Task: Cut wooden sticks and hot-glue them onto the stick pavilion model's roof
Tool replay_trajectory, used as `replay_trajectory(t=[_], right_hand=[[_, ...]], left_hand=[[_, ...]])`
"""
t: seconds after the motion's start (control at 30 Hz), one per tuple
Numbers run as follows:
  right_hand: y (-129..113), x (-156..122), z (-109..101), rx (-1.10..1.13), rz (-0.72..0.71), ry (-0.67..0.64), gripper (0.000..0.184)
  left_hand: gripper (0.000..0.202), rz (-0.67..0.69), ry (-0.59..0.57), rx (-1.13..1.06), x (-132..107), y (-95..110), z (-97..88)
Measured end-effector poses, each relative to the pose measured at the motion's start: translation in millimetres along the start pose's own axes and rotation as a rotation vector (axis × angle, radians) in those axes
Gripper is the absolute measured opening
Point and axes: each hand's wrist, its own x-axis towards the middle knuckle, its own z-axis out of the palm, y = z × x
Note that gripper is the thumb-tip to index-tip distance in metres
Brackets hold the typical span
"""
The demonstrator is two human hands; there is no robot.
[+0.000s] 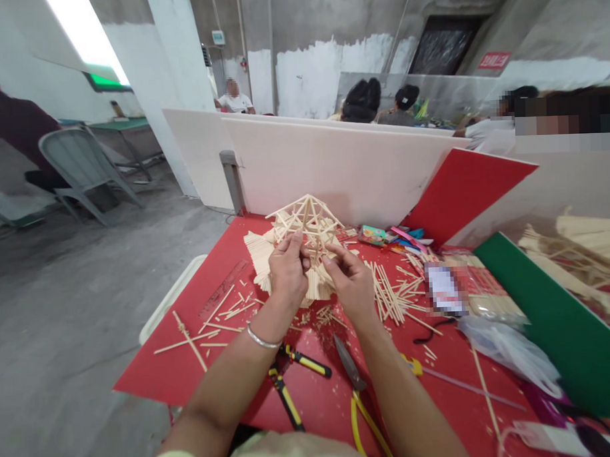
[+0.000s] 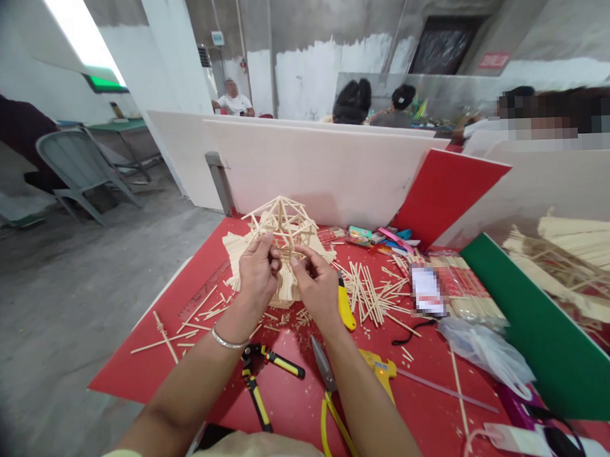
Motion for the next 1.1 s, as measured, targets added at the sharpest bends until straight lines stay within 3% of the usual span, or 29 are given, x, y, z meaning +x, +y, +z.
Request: replay_trajectory(t=[0.2,0.37,0.47,0.57,0.67,0.77,0.87,0.93,1.0,1.1], right_hand=[[-2,-5,-5,0.007,0.025,-0.021,0.036],[0,-30,-22,-0.104,0.016,-0.041,0.035],[8,-57,-51,-0.259,0.004,-0.063,0.03],[21,-93,-95,-0.47,0.057,-0.063,0.029],[32,-132,-140,-0.812,0.259,-0.005,0.031],[41,-162,-165,-1.129,0.526,-0.033,0.032],[57,-178,-172,-1.165,0.688,-0.116,0.041],[69,-183,-171,-1.112,0.722,-0.09,0.045],[78,-184,-168,-1.055,0.716,-0.013,0.039],[83,-180,-161,-0.994,0.634,-0.003,0.025]], left_hand=[[0.032,0.01,-0.002,-0.004,0,-2,-0.7],[0.032,0.017,0.01,-0.007,0,3,3.8],[0.031,0.016,0.027,0.005,-11,12,7.2],[0.034,0.002,0.037,0.055,-29,19,4.8],[0.034,0.009,0.006,0.066,-42,17,-4.5],[0.03,0.025,-0.058,0.063,-46,4,-15.5],[0.026,0.016,-0.108,0.066,-48,-12,-23.0],[0.025,-0.003,-0.123,0.067,-47,-20,-25.8],[0.026,-0.015,-0.126,0.057,-47,-22,-28.0],[0.026,0.01,-0.113,0.046,-44,-17,-30.7]])
